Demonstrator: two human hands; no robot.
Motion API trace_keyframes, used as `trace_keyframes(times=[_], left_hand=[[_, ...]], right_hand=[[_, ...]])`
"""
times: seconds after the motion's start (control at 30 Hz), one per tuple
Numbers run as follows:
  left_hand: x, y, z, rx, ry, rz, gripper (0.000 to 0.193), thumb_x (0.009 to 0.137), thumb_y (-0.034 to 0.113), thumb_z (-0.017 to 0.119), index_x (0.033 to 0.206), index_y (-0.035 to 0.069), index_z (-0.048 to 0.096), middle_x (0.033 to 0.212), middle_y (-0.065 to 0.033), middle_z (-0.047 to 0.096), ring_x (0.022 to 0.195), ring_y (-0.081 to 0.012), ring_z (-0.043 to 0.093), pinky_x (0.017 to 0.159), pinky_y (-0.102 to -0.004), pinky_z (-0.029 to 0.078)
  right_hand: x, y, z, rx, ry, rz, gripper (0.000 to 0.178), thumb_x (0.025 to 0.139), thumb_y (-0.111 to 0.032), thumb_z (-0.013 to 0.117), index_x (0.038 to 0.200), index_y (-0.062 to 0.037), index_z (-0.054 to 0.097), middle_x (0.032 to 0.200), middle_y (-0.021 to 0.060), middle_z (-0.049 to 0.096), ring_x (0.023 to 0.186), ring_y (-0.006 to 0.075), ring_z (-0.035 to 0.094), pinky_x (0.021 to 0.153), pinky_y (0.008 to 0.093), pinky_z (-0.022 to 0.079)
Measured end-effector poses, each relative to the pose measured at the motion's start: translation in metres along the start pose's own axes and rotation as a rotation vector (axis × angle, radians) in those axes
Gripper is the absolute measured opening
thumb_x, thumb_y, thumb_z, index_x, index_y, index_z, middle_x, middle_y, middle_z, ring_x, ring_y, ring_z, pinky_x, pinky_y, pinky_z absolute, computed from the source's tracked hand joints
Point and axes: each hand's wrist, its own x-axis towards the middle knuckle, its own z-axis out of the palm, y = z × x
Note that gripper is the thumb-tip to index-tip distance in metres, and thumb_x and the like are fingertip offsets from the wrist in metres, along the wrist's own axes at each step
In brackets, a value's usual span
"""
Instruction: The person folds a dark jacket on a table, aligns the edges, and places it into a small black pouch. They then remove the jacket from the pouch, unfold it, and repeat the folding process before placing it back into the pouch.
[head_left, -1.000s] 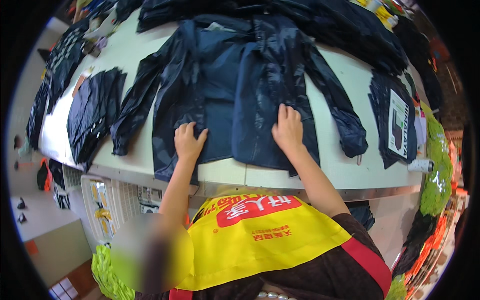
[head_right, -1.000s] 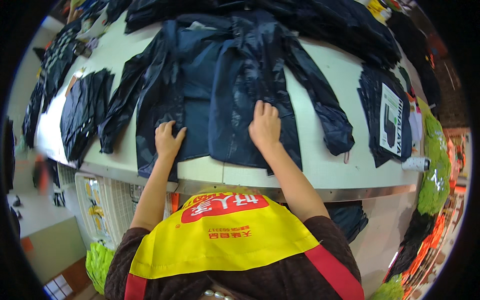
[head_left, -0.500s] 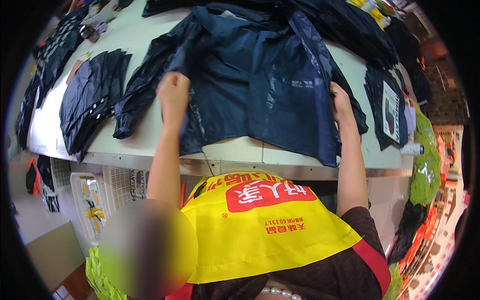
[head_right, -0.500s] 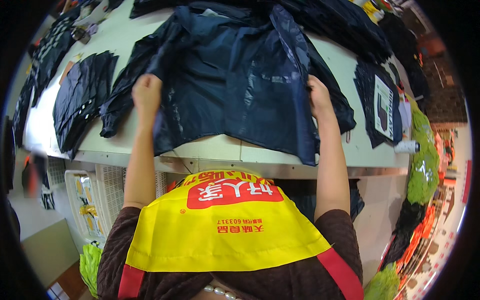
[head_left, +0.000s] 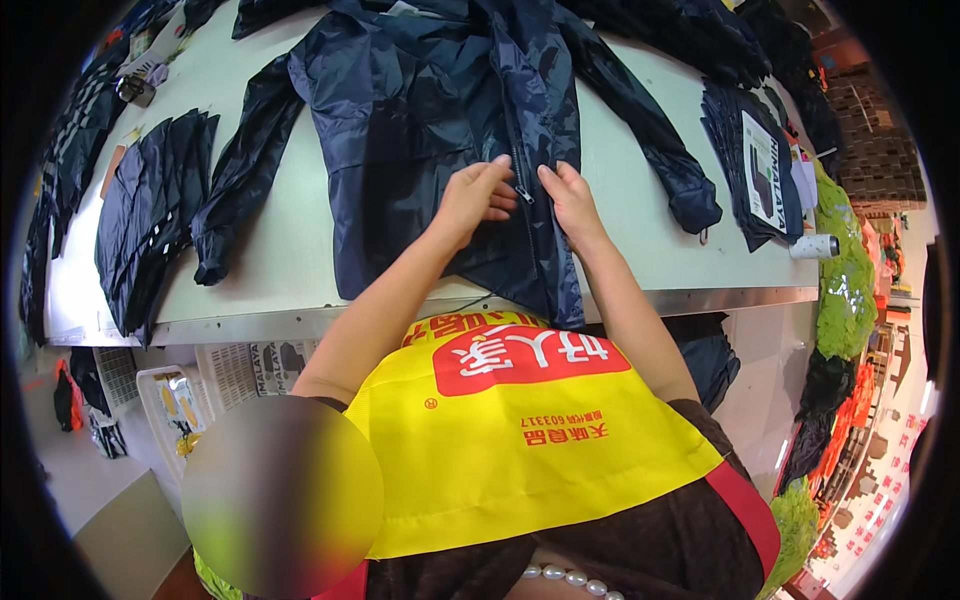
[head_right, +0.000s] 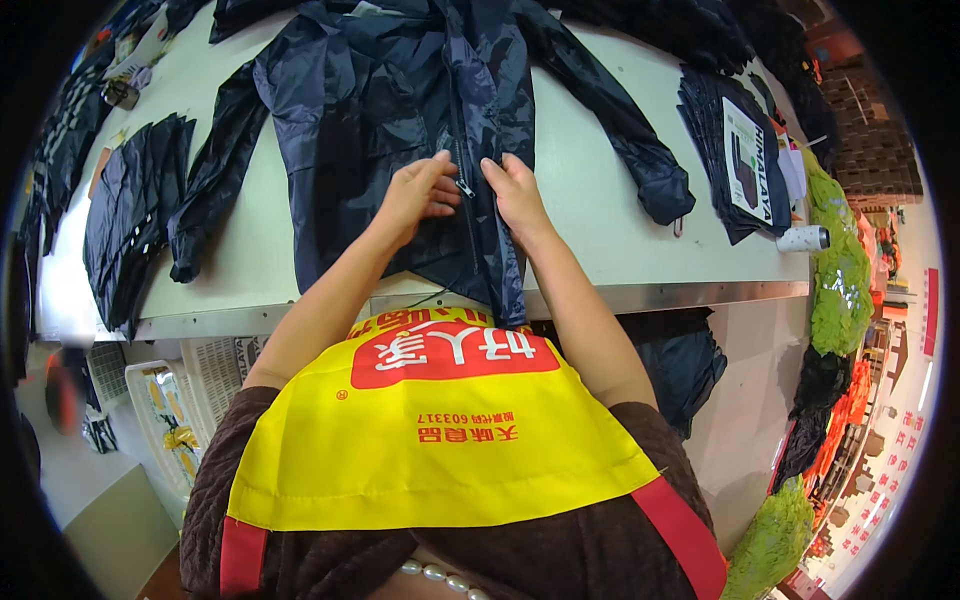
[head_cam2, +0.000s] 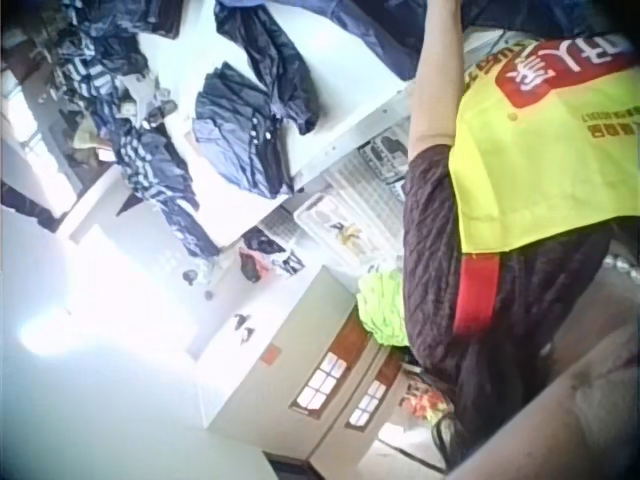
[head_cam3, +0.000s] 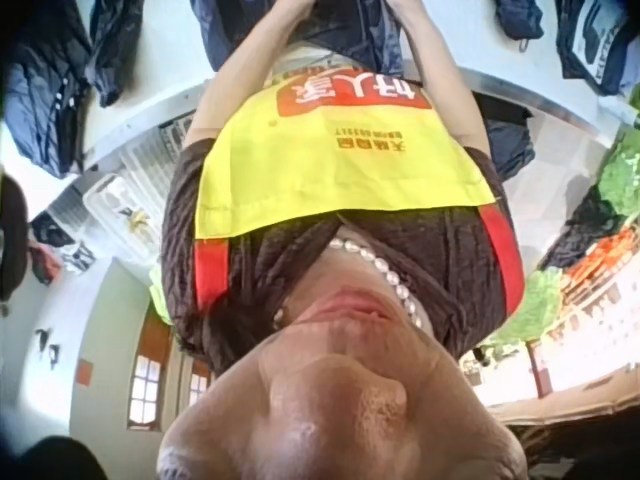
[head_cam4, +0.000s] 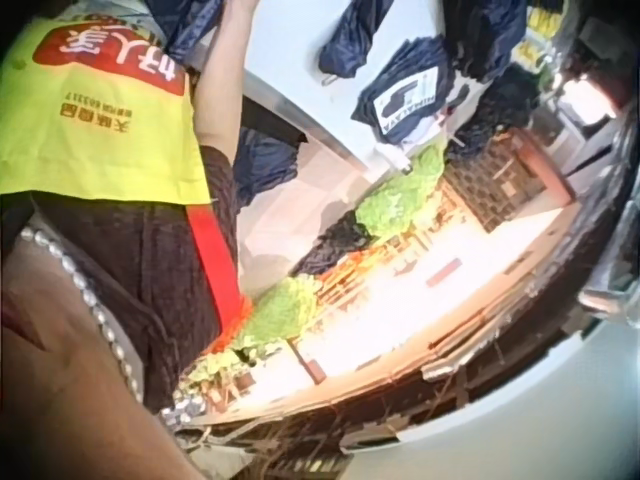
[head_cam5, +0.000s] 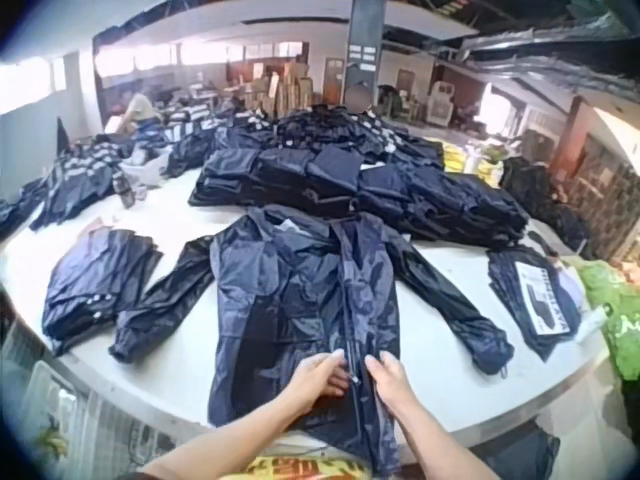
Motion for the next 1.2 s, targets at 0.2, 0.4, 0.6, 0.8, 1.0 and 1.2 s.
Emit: trace_keyframes(times=[0.2,0.4,0.6,0.8,1.0,1.2], left_hand=[[-0.018,0.001,0.012,0.023,0.085,-0.007,0.028,0.082,0.033,0.069,0.081,0.007,0.060,0.070,-0.0011,0.055,0.061,-0.0102,0.055,0.054,-0.0223,0.049],[-0.017,0.002,0.016,-0.064,0.139,-0.054,0.028,0.081,0.033,0.069,0.074,0.009,0.057,0.063,0.0006,0.052,0.053,-0.0082,0.052,0.048,-0.0195,0.044],[-0.010,-0.005,0.034,-0.085,0.201,0.076,0.026,0.082,0.026,0.068,0.068,0.007,0.057,0.059,-0.0013,0.055,0.047,-0.0084,0.051,0.045,-0.0193,0.043],[0.006,-0.012,0.033,-0.003,0.254,0.184,0.026,0.082,0.023,0.068,0.066,0.006,0.057,0.056,-0.0004,0.051,0.044,-0.0081,0.045,0.041,-0.0224,0.035],[0.028,-0.032,0.035,0.230,0.542,0.398,0.037,0.090,0.029,0.054,0.074,-0.004,0.058,0.067,-0.0191,0.059,0.061,-0.0276,0.056,0.060,-0.0394,0.043],[0.030,-0.028,0.040,0.241,0.527,0.590,0.037,0.093,0.025,0.050,0.070,-0.004,0.051,0.063,-0.0201,0.054,0.058,-0.0273,0.050,0.058,-0.0390,0.040]], right_hand=[[-0.015,-0.022,0.008,-0.644,0.143,-0.282,0.026,0.085,-0.014,0.061,0.107,-0.0022,0.054,0.091,0.0057,0.061,0.085,0.0175,0.057,0.076,0.0280,0.047],[-0.050,-0.073,0.021,-1.303,-0.155,-0.869,0.022,0.074,-0.009,0.066,0.094,-0.0049,0.060,0.088,0.0067,0.061,0.081,0.0242,0.058,0.069,0.0346,0.049],[-0.044,-0.066,0.021,-1.397,-0.160,-0.870,0.007,0.077,-0.009,0.062,0.080,-0.0045,0.056,0.074,0.0074,0.058,0.070,0.0232,0.060,0.056,0.0334,0.050],[-0.050,-0.078,0.026,-1.573,-0.306,-0.882,0.004,0.075,-0.009,0.058,0.074,-0.0064,0.055,0.070,0.0077,0.056,0.068,0.0225,0.059,0.054,0.0332,0.050],[-0.091,-0.059,0.036,-1.564,-0.429,-0.849,0.003,0.071,-0.009,0.056,0.071,-0.0071,0.054,0.069,0.0066,0.054,0.066,0.0195,0.058,0.051,0.0290,0.049],[-0.117,-0.064,0.037,-1.257,-0.287,-0.555,0.013,0.082,-0.012,0.056,0.072,-0.0043,0.053,0.068,0.0079,0.058,0.064,0.0241,0.060,0.053,0.0351,0.049]])
